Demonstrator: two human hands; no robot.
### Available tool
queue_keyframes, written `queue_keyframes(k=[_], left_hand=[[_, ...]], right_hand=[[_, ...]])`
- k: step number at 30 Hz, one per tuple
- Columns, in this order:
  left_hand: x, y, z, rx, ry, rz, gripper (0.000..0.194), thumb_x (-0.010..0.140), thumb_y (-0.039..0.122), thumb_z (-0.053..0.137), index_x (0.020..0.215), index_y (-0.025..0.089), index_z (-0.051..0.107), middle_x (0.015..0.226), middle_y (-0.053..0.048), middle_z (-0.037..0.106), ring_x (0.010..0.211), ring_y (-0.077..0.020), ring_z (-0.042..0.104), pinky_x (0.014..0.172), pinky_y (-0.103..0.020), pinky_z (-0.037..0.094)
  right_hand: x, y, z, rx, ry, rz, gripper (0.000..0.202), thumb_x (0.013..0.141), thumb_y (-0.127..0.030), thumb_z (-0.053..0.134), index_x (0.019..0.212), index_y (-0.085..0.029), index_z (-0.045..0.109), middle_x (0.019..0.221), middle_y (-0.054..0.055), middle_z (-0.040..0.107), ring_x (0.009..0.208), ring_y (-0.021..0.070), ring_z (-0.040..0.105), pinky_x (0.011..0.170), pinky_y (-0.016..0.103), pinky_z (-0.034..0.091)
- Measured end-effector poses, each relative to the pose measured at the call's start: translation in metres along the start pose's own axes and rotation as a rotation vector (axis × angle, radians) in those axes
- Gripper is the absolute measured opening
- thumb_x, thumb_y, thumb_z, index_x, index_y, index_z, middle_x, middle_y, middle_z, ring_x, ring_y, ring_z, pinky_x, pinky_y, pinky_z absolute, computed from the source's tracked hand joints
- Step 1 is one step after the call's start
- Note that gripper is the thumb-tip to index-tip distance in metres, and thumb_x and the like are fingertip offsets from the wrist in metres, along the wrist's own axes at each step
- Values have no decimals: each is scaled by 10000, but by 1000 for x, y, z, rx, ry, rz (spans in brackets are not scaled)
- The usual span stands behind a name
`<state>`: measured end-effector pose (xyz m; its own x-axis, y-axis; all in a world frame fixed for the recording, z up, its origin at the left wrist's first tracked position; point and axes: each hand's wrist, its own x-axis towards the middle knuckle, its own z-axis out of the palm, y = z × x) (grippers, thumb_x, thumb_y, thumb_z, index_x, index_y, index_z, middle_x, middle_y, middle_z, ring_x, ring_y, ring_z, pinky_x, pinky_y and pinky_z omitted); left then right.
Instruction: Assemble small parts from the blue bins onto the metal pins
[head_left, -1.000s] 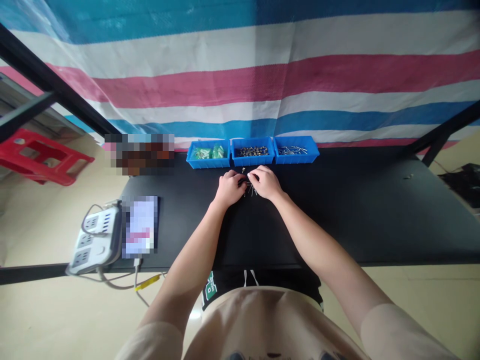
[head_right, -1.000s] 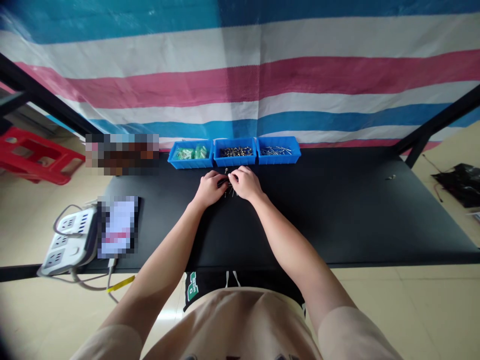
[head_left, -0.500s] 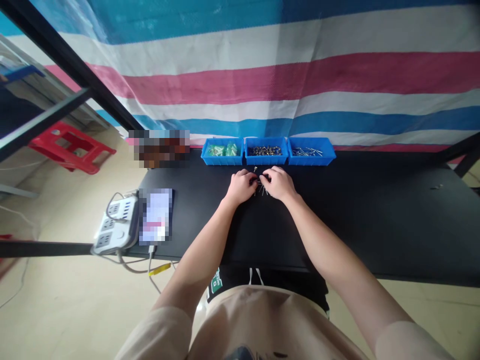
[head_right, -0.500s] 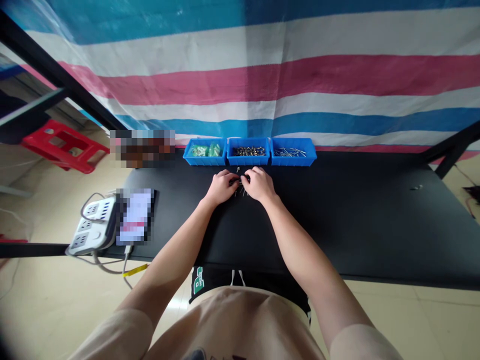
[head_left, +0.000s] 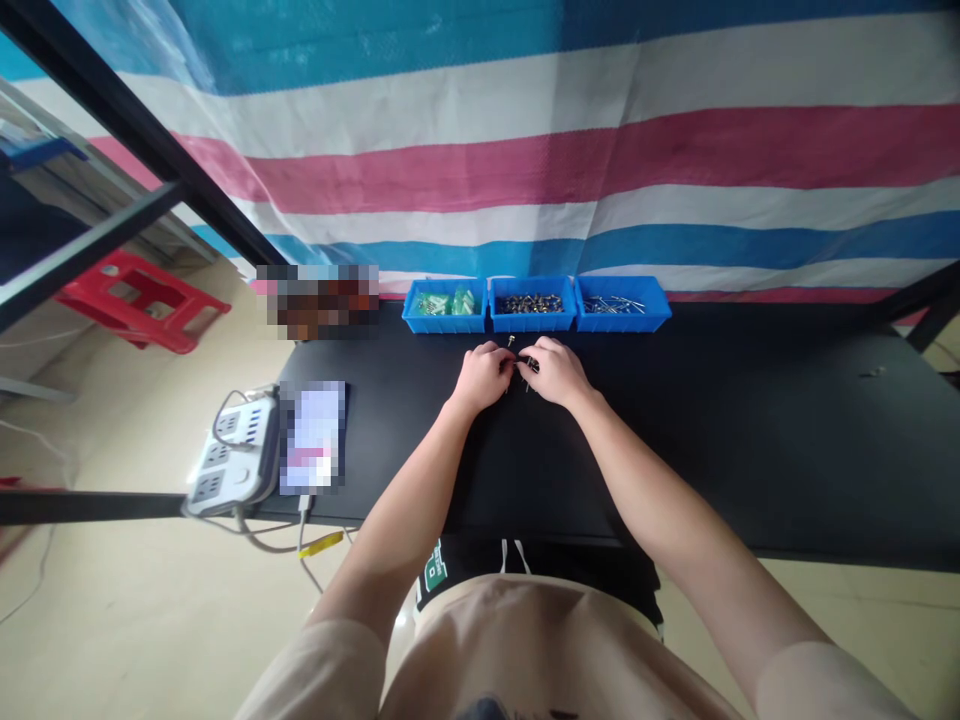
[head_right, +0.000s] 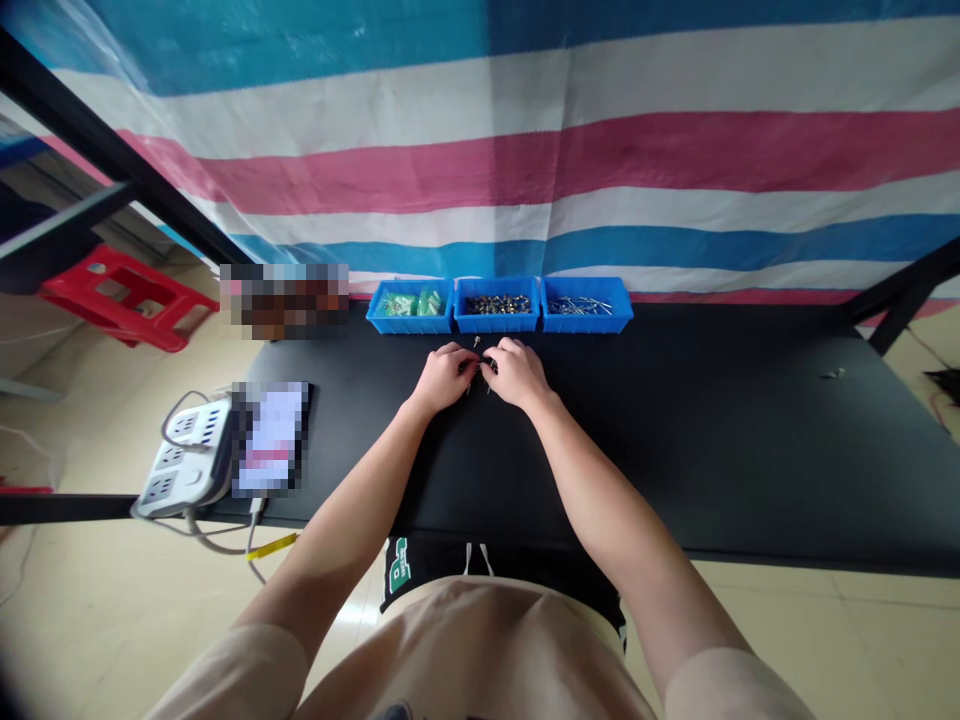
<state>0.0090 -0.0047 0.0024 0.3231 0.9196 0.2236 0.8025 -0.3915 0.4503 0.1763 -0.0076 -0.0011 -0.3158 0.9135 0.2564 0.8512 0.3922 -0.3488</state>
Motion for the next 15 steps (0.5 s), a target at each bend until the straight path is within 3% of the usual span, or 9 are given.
queue_keyframes(k=[15], left_hand=[[0, 2, -1, 38, 12, 16, 177, 918, 202, 495, 900, 172, 668, 946, -76, 658, 882, -205, 618, 768, -320, 458]], right_hand=[[1, 0, 3, 97, 63, -80, 178, 913, -229, 537, 921, -196, 712, 951, 82, 637, 912, 226, 548, 808, 333, 464]])
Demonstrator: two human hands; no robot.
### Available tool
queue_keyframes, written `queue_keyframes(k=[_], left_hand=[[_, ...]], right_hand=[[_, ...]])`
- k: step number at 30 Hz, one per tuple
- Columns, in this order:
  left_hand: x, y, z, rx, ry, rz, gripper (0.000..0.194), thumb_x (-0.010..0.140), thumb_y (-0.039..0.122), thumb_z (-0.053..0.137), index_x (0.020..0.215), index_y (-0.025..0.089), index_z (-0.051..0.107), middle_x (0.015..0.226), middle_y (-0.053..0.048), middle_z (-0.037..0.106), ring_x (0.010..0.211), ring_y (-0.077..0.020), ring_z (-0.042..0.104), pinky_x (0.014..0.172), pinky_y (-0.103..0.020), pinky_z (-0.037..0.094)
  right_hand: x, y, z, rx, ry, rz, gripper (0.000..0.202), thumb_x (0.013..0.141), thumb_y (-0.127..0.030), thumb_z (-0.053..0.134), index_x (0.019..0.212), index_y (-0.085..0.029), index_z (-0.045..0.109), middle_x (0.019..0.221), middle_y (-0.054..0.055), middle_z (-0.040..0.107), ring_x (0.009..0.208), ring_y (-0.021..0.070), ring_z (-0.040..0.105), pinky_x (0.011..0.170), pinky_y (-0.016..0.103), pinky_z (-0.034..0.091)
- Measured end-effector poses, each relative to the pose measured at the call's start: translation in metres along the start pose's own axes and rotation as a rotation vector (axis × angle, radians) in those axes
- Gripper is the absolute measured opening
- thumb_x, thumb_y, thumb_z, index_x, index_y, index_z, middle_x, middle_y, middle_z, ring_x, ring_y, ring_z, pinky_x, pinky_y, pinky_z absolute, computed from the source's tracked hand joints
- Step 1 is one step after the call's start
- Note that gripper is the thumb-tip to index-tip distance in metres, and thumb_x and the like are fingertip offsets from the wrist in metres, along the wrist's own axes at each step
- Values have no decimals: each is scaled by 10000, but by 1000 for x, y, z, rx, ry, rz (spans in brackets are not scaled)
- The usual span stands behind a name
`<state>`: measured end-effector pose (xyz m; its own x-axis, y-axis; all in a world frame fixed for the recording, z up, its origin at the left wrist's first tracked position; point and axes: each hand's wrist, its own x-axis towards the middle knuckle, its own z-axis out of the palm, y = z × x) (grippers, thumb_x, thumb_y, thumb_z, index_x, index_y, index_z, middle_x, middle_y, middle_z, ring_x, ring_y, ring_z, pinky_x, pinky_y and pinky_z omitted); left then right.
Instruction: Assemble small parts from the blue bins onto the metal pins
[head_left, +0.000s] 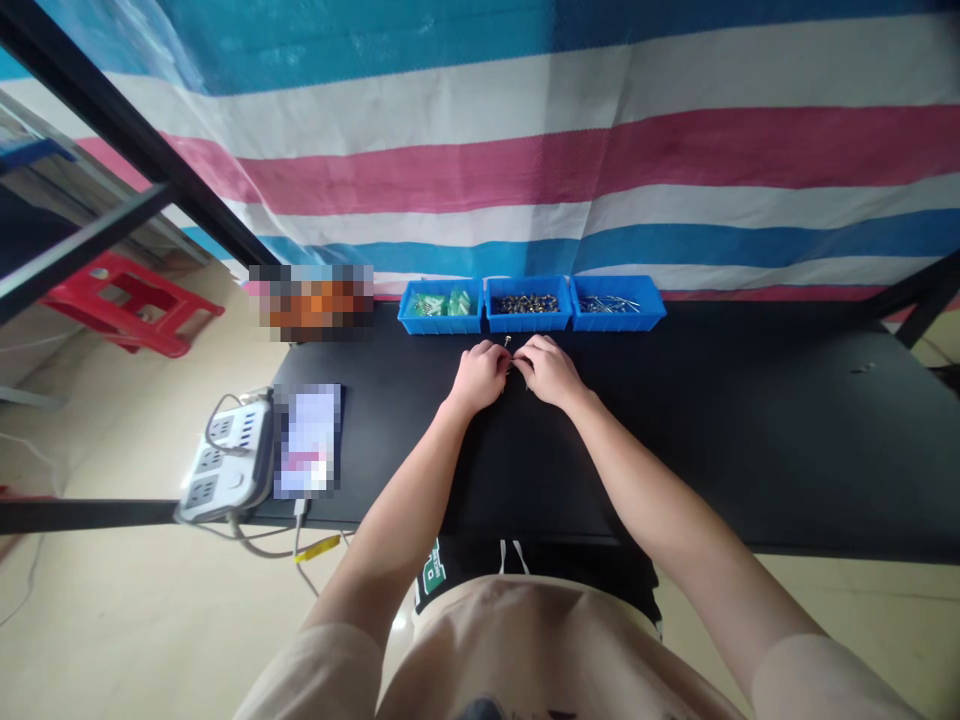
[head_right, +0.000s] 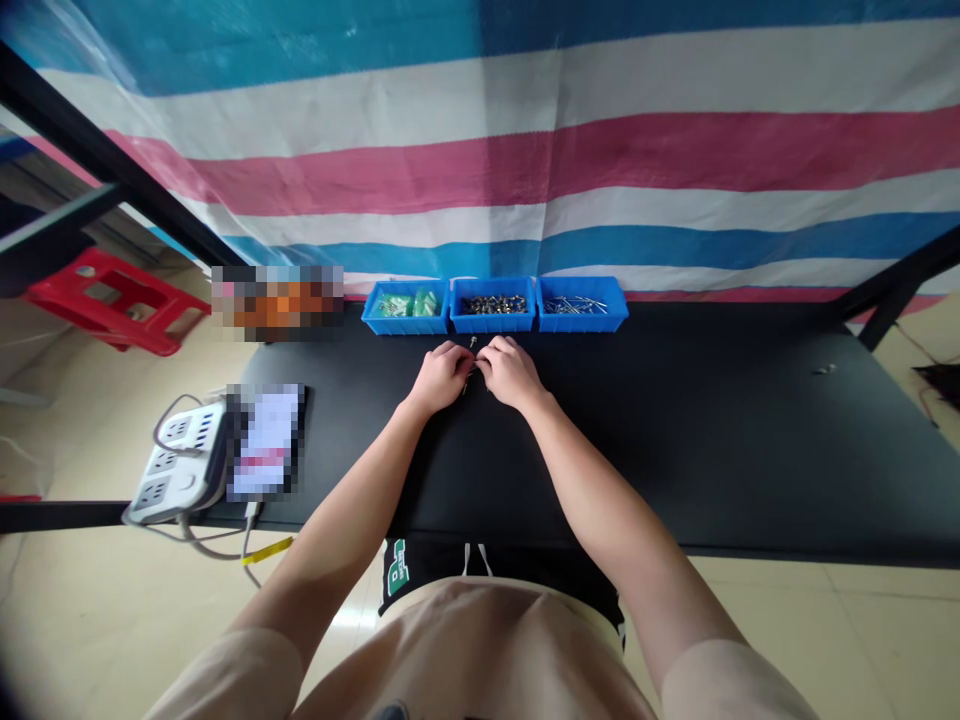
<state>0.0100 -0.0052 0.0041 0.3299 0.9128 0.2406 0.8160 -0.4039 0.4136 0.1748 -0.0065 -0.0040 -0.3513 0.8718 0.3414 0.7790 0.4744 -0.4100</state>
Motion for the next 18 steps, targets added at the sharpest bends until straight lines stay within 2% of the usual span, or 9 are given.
queue_keyframes(k=[9, 18], left_hand=[[0, -1, 0, -123, 111, 44, 159, 935, 207, 484, 902, 171, 635, 942, -75, 651, 880, -187, 619, 779, -303, 454], [0, 0, -1, -280, 202, 107, 153, 928, 289, 529, 888, 179, 629, 906, -59, 654, 872, -172, 617, 807, -296, 478]], right_hand=[[0, 1, 0, 63, 30, -17, 206, 941, -262, 493, 966, -190, 684, 987, 89, 636, 947, 230, 540, 858, 348, 460], [1, 3, -2, 91, 109, -68, 230, 922, -266, 497, 978, -190, 706, 956, 90, 660, 935, 238, 548, 879, 377, 469]])
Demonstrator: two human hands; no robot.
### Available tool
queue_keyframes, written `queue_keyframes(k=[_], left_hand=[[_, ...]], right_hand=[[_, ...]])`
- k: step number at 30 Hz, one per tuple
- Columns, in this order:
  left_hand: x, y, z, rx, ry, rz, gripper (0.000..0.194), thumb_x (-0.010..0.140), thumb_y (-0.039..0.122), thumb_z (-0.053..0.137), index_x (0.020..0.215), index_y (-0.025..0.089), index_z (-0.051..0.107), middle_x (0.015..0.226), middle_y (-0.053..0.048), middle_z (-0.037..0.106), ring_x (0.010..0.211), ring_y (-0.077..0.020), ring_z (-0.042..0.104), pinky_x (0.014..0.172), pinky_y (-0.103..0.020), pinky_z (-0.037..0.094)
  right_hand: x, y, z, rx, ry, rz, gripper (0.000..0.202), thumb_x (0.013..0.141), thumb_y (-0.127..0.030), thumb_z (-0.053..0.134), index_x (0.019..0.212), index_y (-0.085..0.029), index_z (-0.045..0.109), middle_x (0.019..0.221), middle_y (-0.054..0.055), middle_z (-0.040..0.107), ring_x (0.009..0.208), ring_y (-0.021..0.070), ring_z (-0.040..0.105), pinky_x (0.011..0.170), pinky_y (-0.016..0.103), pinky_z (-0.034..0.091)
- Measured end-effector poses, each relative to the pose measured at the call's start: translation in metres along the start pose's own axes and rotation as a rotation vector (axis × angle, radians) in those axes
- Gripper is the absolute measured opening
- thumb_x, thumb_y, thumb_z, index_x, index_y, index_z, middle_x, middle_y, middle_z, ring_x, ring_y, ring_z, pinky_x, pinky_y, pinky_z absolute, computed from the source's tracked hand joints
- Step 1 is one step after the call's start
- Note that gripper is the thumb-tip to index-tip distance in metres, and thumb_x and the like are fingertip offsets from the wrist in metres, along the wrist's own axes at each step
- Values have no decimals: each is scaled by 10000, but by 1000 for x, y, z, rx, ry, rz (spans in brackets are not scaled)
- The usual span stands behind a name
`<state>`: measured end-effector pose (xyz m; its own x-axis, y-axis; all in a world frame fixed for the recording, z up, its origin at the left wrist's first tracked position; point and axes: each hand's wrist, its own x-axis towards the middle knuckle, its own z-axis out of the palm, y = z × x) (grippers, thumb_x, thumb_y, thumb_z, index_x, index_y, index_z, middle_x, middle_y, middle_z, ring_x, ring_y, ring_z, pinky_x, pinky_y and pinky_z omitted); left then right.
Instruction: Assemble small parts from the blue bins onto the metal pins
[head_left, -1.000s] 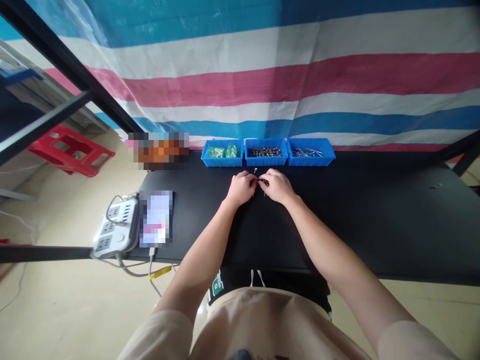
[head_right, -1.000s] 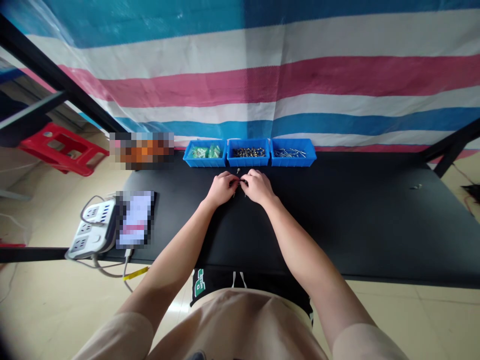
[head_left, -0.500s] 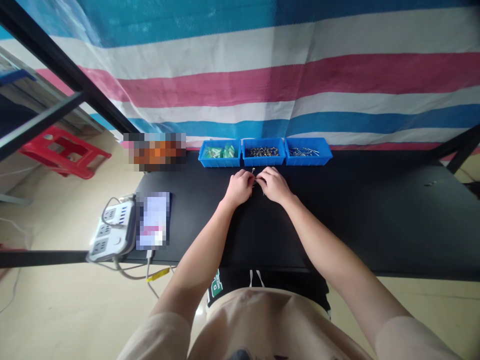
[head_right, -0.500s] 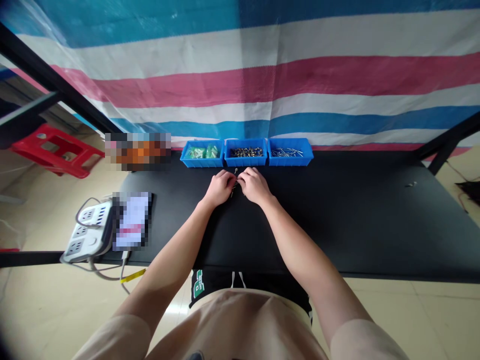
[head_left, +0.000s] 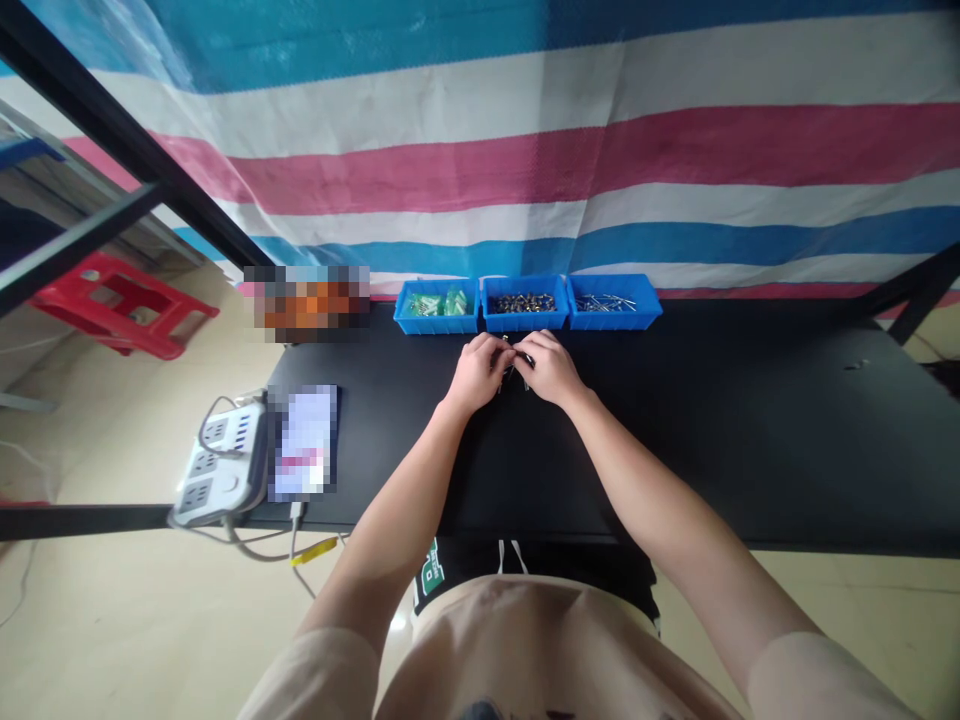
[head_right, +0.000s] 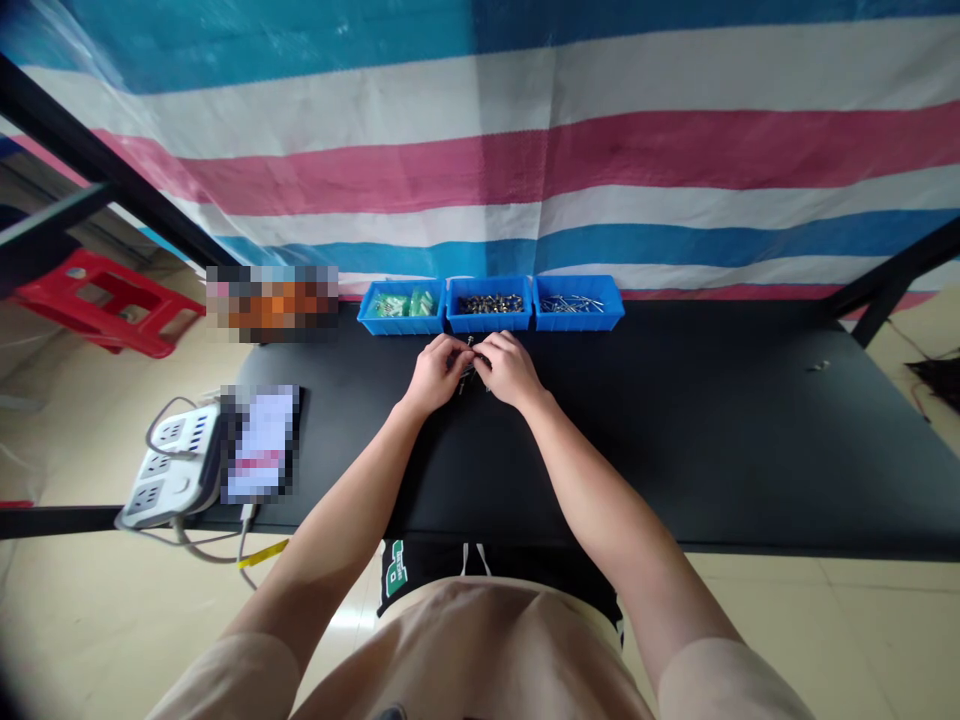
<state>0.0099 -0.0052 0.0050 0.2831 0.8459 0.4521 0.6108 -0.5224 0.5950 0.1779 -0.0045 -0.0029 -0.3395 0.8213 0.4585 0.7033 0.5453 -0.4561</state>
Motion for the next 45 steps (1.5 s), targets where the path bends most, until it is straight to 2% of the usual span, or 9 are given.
queue_keyframes(k=[5, 10, 15, 21, 26, 32, 39, 45], left_hand=[[0, 4, -2, -90, 34, 26, 148, 911, 308, 559, 882, 178, 623, 891, -53, 657, 850, -165, 618, 795, -289, 491], [0, 4, -4, -97, 50, 4, 196, 946, 302, 483, 979, 178, 631, 968, -70, 671, 920, -177, 622, 850, -315, 494], [-1, 3, -5, -69, 6, -8, 239, 907, 169, 458, 1055, 185, 645, 1047, -74, 695, 1000, -192, 622, 921, -348, 486], [-1, 4, -5, -135, -28, -49, 233, 895, 235, 524, 1076, 188, 664, 1078, -77, 709, 1008, -204, 644, 935, -364, 496], [0, 2, -4, -310, -9, -102, 218, 882, 266, 564, 1041, 159, 667, 1028, -87, 719, 930, -188, 670, 849, -315, 529], [1, -2, -6, -287, 38, -140, 210, 852, 234, 588, 1029, 159, 674, 945, -67, 724, 840, -167, 667, 790, -293, 530], [0, -6, -7, -332, -69, -133, 271, 888, 279, 528, 1098, 163, 654, 817, -44, 710, 752, -168, 664, 741, -294, 532], [-1, 3, -10, -336, -195, -66, 373, 859, 273, 566, 1219, 175, 588, 781, -11, 678, 687, -135, 623, 694, -252, 504]], right_hand=[[1, -2, 1, 30, 32, -17, 226, 890, -206, 488, 958, -183, 703, 928, 89, 682, 909, 234, 557, 859, 367, 480], [1, -6, -1, 83, 94, -2, 233, 918, -264, 475, 930, -193, 697, 862, 78, 681, 852, 220, 570, 834, 360, 479], [1, -9, -4, 152, 157, -22, 261, 940, -315, 468, 957, -212, 708, 884, 70, 686, 841, 201, 595, 847, 363, 481], [2, -10, -4, 206, 162, 15, 255, 922, -328, 496, 956, -230, 730, 864, 61, 681, 842, 201, 606, 847, 377, 490], [1, -13, -6, 257, 184, 24, 251, 919, -332, 500, 936, -211, 720, 880, 71, 683, 855, 199, 611, 834, 366, 500], [1, -15, -7, 262, 193, 53, 242, 906, -351, 520, 896, -195, 705, 833, 71, 676, 809, 199, 606, 773, 348, 501], [1, -10, -3, 251, 211, 107, 259, 915, -346, 498, 817, -193, 683, 783, 61, 658, 748, 186, 588, 712, 327, 490], [1, -11, -4, 264, 199, 60, 235, 906, -323, 503, 809, -197, 675, 784, 59, 663, 772, 185, 601, 737, 318, 497]])
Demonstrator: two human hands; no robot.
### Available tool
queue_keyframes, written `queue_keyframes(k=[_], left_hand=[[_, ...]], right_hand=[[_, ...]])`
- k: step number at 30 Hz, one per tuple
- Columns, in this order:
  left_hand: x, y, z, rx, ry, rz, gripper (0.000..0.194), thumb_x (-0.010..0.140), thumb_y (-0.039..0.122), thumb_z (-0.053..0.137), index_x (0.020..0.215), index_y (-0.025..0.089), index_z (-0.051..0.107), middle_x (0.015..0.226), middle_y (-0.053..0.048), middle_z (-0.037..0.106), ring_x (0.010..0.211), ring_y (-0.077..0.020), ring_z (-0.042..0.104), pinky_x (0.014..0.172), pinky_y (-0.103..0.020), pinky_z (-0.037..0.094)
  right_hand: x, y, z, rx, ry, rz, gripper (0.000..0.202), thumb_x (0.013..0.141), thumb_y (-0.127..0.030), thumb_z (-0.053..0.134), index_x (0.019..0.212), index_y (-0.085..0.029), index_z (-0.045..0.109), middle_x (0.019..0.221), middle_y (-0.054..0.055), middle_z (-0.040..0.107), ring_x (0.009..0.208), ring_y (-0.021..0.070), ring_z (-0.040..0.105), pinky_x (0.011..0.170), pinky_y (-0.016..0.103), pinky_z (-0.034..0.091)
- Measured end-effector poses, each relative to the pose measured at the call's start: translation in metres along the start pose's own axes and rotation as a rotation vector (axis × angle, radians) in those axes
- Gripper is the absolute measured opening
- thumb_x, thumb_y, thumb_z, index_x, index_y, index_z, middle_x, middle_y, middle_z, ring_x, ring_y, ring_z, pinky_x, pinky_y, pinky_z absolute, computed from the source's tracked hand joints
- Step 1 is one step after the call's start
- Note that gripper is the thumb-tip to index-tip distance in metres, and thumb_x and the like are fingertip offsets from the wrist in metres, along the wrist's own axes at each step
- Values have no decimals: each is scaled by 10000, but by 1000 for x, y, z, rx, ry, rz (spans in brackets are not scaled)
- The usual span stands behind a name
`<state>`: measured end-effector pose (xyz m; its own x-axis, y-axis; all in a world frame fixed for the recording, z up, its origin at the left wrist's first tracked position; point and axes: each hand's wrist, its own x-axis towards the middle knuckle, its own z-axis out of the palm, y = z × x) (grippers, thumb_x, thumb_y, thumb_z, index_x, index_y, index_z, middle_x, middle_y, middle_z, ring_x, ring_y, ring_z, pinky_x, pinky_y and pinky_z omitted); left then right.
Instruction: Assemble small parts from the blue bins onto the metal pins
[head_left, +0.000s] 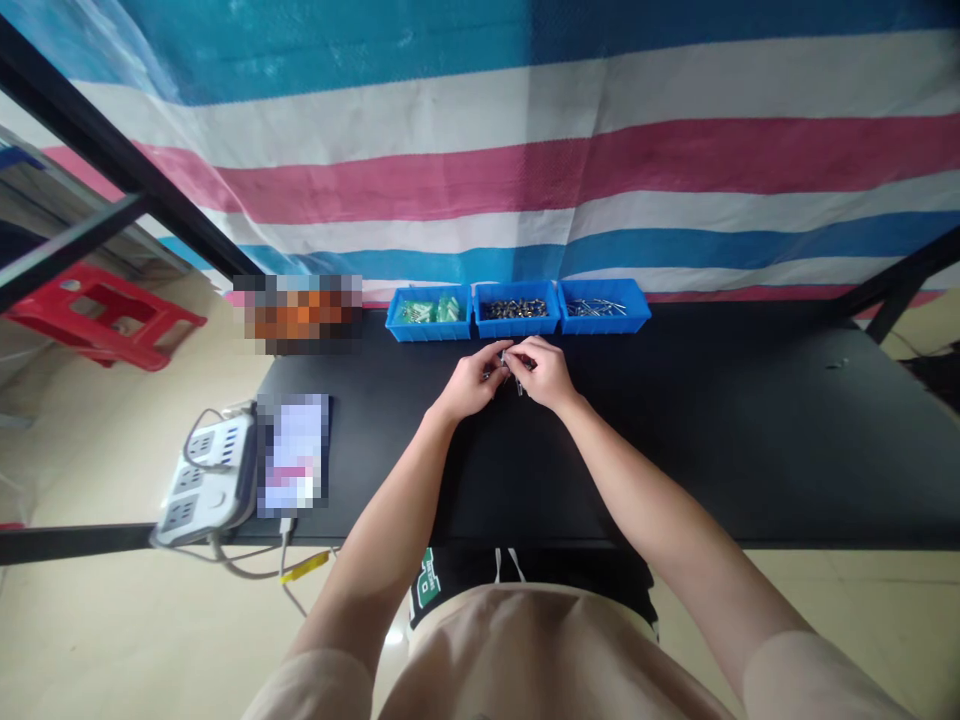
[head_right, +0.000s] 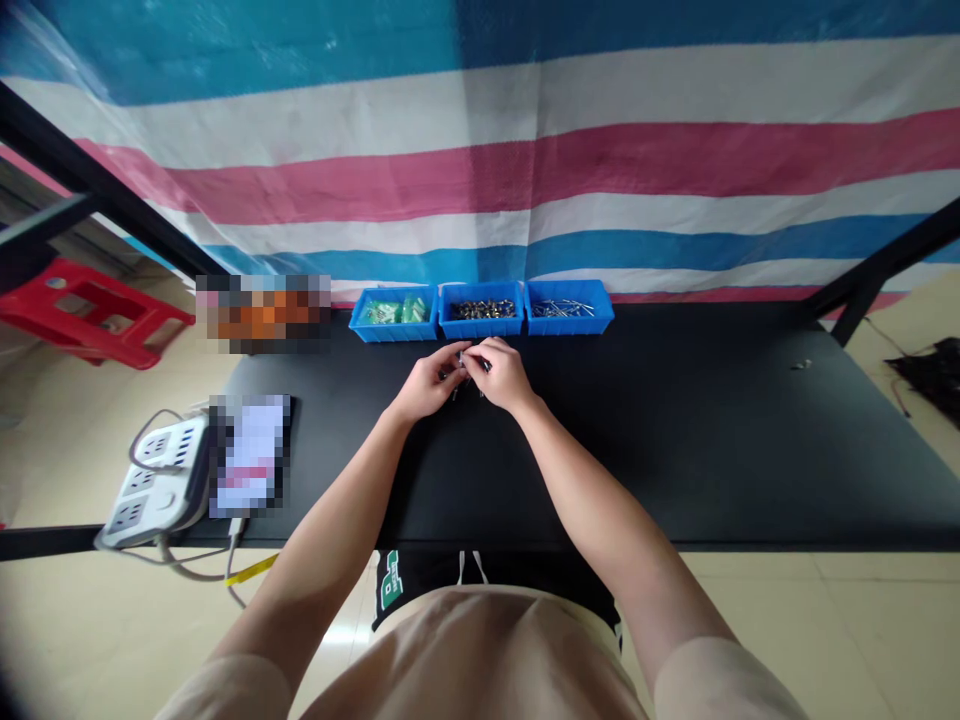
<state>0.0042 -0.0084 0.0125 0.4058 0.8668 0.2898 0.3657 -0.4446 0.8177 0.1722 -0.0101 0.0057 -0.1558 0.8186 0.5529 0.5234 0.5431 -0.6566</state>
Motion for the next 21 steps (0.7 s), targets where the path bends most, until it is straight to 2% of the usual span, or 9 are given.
queue_keyframes(k=[2, 5, 9, 12, 15, 18, 21], left_hand=[[0, 2, 0, -4, 54, -2, 327, 861, 283, 571, 1171, 181, 593, 756, 3, 663, 652, -120, 596, 658, -236, 478], [1, 0, 1, -35, 200, -51, 240, 871, 331, 574, 1061, 186, 590, 691, 26, 635, 575, -97, 539, 583, -217, 422], [3, -3, 2, -99, 305, -103, 230, 862, 389, 598, 966, 184, 583, 660, 34, 625, 545, -88, 516, 543, -207, 391], [3, 0, 3, -78, 329, -93, 232, 846, 405, 622, 874, 175, 607, 715, 14, 645, 597, -98, 546, 572, -213, 421], [3, 2, 4, -21, 324, -68, 237, 844, 408, 631, 827, 172, 629, 747, 4, 654, 618, -103, 550, 596, -225, 441], [3, 2, 5, 9, 338, -32, 226, 833, 396, 654, 815, 171, 638, 804, -16, 666, 690, -118, 580, 659, -243, 468], [3, 0, 6, 12, 359, -21, 226, 830, 391, 661, 887, 172, 645, 874, -33, 676, 729, -125, 591, 686, -252, 478]], right_hand=[[0, -2, -1, -20, -2, 5, 234, 910, -322, 499, 800, -202, 667, 785, 58, 666, 781, 188, 602, 754, 323, 497], [0, -5, -2, -46, -45, 11, 213, 907, -317, 503, 804, -209, 656, 794, 51, 668, 789, 188, 599, 770, 325, 497], [0, -7, -2, -56, -89, -5, 191, 896, -336, 532, 930, -197, 659, 814, 48, 660, 819, 185, 602, 778, 304, 497], [-1, -4, -1, -96, -65, -25, 213, 906, -356, 535, 942, -186, 657, 811, 56, 662, 821, 188, 599, 770, 298, 488], [-2, 0, 1, -128, -68, -74, 221, 930, -324, 495, 837, -195, 649, 795, 57, 673, 801, 187, 594, 761, 300, 472], [-3, 2, 3, -113, -80, -101, 259, 929, -303, 487, 743, -196, 632, 734, 52, 660, 744, 181, 589, 718, 293, 454], [-3, 3, 3, -21, -38, -40, 249, 902, -332, 535, 720, -190, 628, 682, 34, 645, 624, 152, 567, 628, 273, 428]])
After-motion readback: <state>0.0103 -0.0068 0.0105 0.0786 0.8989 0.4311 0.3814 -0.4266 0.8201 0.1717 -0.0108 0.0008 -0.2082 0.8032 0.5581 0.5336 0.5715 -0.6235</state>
